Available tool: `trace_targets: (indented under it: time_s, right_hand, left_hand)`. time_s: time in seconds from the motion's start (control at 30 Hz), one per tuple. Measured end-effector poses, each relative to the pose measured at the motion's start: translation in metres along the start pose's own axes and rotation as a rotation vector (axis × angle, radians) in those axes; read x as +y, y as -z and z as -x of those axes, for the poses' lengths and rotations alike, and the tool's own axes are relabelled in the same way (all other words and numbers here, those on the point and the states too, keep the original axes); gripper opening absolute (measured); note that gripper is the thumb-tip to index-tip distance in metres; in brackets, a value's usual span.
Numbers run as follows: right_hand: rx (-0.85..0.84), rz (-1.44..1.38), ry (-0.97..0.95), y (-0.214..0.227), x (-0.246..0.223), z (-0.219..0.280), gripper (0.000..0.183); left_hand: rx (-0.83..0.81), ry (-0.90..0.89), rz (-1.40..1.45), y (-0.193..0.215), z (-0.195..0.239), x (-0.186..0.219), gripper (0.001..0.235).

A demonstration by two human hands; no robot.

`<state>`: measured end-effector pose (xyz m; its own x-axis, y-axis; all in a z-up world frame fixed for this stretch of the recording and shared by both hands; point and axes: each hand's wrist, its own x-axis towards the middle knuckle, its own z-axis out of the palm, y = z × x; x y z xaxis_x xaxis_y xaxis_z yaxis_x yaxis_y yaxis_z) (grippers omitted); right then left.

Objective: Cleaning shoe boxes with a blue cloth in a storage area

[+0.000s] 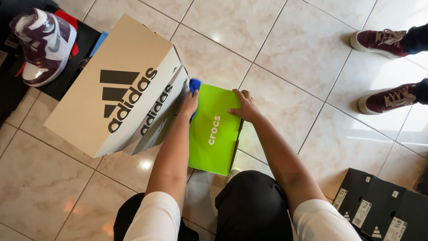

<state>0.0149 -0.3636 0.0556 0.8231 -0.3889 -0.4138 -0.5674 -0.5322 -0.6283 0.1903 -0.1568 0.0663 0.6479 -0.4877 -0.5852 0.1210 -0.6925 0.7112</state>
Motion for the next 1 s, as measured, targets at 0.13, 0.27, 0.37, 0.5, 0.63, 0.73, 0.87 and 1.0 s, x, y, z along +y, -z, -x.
trace_targets:
  time_s: [0.13,0.27,0.37,0.5,0.63,0.73,0.87,1.0]
  right_hand:
    - [-0.009,-0.010,0.008,0.003,-0.004,0.003,0.097]
    - [0.009,0.016,0.004,-0.006,0.012,-0.010,0.101]
    - [0.009,0.012,0.009,-0.005,0.006,-0.006,0.100]
    - [0.007,0.022,0.008,-0.004,0.003,-0.007,0.098]
    - [0.009,0.044,0.016,-0.008,0.007,-0.013,0.100]
    - [0.019,0.030,-0.003,-0.006,0.008,-0.009,0.098]
    - [0.035,0.019,0.000,-0.008,0.005,-0.007,0.096]
    - [0.043,0.008,0.008,-0.010,0.009,-0.012,0.098]
  left_hand:
    - [-0.077,0.094,-0.016,0.007,0.030,-0.049,0.068]
    - [-0.157,0.269,0.030,0.019,0.080,-0.072,0.073]
    - [-0.215,0.405,0.150,0.021,0.124,-0.091,0.070]
    - [-0.169,0.681,0.635,0.015,0.187,-0.065,0.069]
    - [0.020,0.723,0.957,-0.088,0.078,-0.283,0.072]
    - [0.154,0.765,1.117,-0.118,0.087,-0.280,0.079]
    - [0.340,0.659,1.511,-0.101,0.166,-0.141,0.063]
    - [0.239,0.647,1.496,-0.177,0.130,-0.236,0.077]
